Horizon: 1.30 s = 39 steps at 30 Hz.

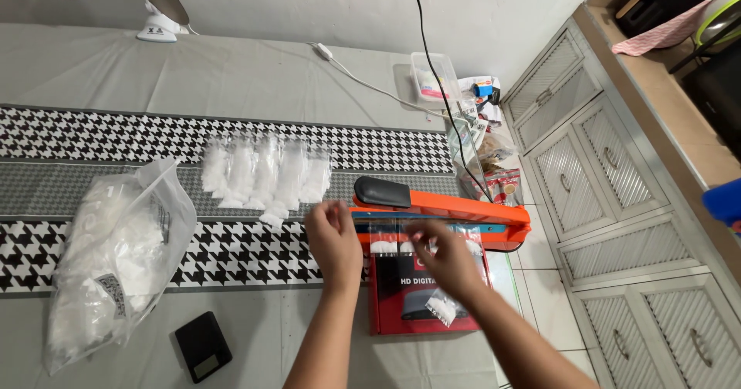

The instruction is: The person repeatedly places small clear plastic pouches containing white material onto an orange heat-sealing machine, presses the handle to seal each pouch, and sets the sealed pouches aside on the table. The process is repeated for multiple pouches throughout the clip.

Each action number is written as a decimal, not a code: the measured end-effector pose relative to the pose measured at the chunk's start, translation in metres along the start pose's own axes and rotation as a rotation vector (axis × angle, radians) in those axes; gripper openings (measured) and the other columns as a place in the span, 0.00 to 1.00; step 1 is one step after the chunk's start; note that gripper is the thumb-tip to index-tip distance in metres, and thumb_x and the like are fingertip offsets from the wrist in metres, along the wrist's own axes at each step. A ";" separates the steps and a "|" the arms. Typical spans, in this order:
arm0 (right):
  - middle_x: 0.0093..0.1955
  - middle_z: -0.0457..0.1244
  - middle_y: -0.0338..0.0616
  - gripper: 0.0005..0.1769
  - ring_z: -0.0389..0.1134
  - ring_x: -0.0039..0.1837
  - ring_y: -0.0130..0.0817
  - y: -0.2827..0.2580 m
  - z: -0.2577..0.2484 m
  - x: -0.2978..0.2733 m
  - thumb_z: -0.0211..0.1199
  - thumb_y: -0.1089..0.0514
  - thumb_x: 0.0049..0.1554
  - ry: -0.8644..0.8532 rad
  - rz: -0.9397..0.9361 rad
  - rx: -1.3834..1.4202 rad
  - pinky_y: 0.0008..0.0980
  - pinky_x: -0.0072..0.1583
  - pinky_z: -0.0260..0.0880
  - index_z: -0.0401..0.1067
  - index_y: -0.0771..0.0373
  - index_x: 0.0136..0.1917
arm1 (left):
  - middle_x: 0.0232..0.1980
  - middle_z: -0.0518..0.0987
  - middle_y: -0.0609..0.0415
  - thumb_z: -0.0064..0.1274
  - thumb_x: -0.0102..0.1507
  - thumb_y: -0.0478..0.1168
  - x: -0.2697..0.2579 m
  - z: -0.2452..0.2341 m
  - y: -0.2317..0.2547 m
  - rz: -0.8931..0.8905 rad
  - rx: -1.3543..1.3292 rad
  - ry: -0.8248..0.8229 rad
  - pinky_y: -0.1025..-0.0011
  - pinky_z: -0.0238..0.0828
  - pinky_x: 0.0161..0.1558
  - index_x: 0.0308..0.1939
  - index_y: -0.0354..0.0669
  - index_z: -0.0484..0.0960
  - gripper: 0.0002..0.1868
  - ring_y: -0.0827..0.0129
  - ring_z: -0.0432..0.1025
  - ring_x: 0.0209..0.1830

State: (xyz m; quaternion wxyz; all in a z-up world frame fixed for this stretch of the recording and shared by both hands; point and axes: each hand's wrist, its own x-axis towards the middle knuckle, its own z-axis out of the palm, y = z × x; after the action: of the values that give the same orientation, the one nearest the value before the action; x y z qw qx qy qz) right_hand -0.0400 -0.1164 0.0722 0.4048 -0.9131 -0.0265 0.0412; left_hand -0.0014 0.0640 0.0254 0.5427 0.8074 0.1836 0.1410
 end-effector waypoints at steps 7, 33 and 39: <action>0.67 0.65 0.46 0.16 0.63 0.70 0.46 0.007 -0.013 0.072 0.61 0.58 0.60 0.235 -0.380 -0.158 0.42 0.61 0.71 0.73 0.58 0.61 | 0.53 0.75 0.42 0.55 0.68 0.41 0.014 0.014 0.089 0.723 -0.237 0.002 0.58 0.71 0.58 0.53 0.34 0.75 0.15 0.51 0.73 0.55; 0.81 0.48 0.39 0.47 0.43 0.82 0.44 0.063 0.073 0.093 0.63 0.35 0.52 0.002 -0.201 -0.676 0.74 0.74 0.28 0.50 0.47 0.79 | 0.49 0.78 0.43 0.57 0.62 0.56 0.021 0.044 0.031 0.510 0.240 -0.339 0.56 0.66 0.60 0.40 0.37 0.81 0.22 0.51 0.71 0.52; 0.80 0.49 0.39 0.49 0.44 0.82 0.44 0.061 0.073 0.091 0.65 0.34 0.50 -0.004 -0.177 -0.678 0.73 0.74 0.28 0.50 0.47 0.78 | 0.46 0.77 0.44 0.57 0.62 0.55 0.020 0.041 0.032 0.505 0.236 -0.347 0.57 0.66 0.60 0.38 0.37 0.82 0.21 0.51 0.71 0.51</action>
State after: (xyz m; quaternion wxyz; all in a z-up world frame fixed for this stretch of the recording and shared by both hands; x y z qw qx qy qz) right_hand 0.0447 -0.0962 -0.0269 0.0804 -0.9897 -0.1186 -0.0037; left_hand 0.0386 0.0284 0.0406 0.4163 0.8968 -0.1024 0.1093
